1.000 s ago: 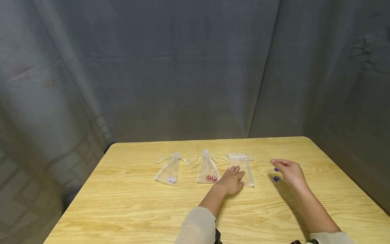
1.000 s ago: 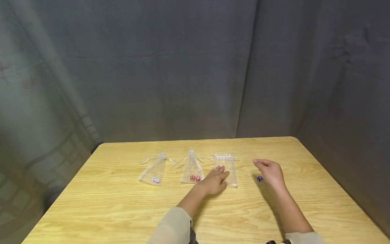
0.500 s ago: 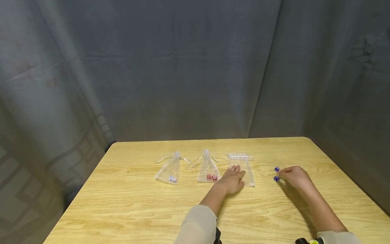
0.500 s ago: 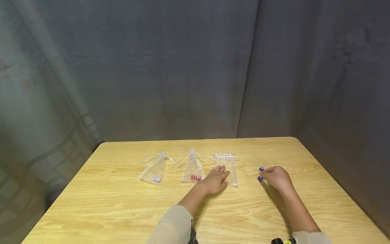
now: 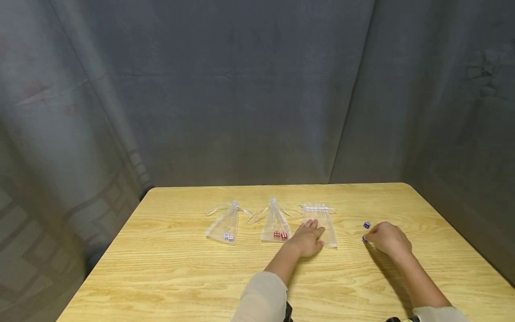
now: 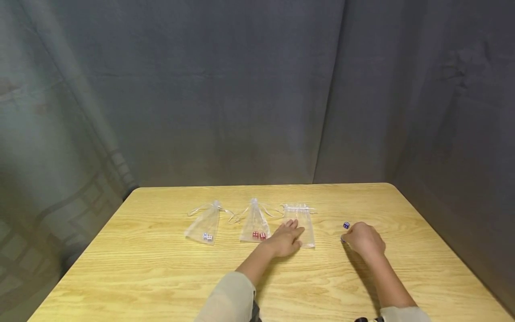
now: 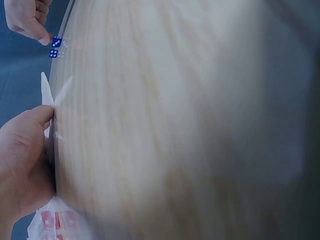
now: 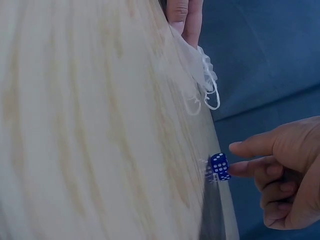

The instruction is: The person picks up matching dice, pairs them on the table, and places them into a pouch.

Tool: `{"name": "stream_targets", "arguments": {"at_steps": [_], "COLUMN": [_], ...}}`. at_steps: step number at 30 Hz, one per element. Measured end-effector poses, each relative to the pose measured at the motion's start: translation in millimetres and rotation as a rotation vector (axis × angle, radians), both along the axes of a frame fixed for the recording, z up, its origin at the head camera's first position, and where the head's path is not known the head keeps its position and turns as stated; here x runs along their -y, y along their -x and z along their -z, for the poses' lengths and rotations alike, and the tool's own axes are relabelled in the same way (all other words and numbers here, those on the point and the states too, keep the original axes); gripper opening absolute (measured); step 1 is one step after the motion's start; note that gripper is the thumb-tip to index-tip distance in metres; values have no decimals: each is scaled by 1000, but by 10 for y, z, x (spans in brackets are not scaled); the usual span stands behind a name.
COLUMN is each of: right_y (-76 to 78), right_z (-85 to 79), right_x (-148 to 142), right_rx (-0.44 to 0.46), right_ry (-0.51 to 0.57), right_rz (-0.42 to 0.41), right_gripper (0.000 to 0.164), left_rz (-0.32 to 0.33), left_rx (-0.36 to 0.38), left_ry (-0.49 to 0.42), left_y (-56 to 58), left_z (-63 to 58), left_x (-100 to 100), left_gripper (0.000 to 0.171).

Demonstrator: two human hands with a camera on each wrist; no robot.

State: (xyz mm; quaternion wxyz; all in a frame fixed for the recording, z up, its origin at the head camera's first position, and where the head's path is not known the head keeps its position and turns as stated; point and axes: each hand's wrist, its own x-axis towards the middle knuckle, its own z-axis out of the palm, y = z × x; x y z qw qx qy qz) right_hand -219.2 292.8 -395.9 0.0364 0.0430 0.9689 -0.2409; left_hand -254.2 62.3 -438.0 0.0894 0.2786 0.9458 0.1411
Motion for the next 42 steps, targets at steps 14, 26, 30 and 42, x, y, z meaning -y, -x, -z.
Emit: {"name": "stream_targets", "arguments": {"at_steps": [14,26,30,42], "right_y": [46,28,8,-103], "right_z": [65,83,68,-168], "right_x": [11,34,49,158], "right_rx": [3,-34,-54,-160], "right_ry": [11,0,5,-7], "right_rz": [-8,-10,-13,-49], "right_gripper": [43,39,27,31], "left_rz": [-8,-9,-10,-9], "left_rx": [15,17,23,23], "left_ry": [-7,-20,-33,-44], "left_y": [-1,10,4,2], "left_z": [-14,10,1,8], "left_x": [3,9,10,9], "left_gripper": [49,48,48,48]}}
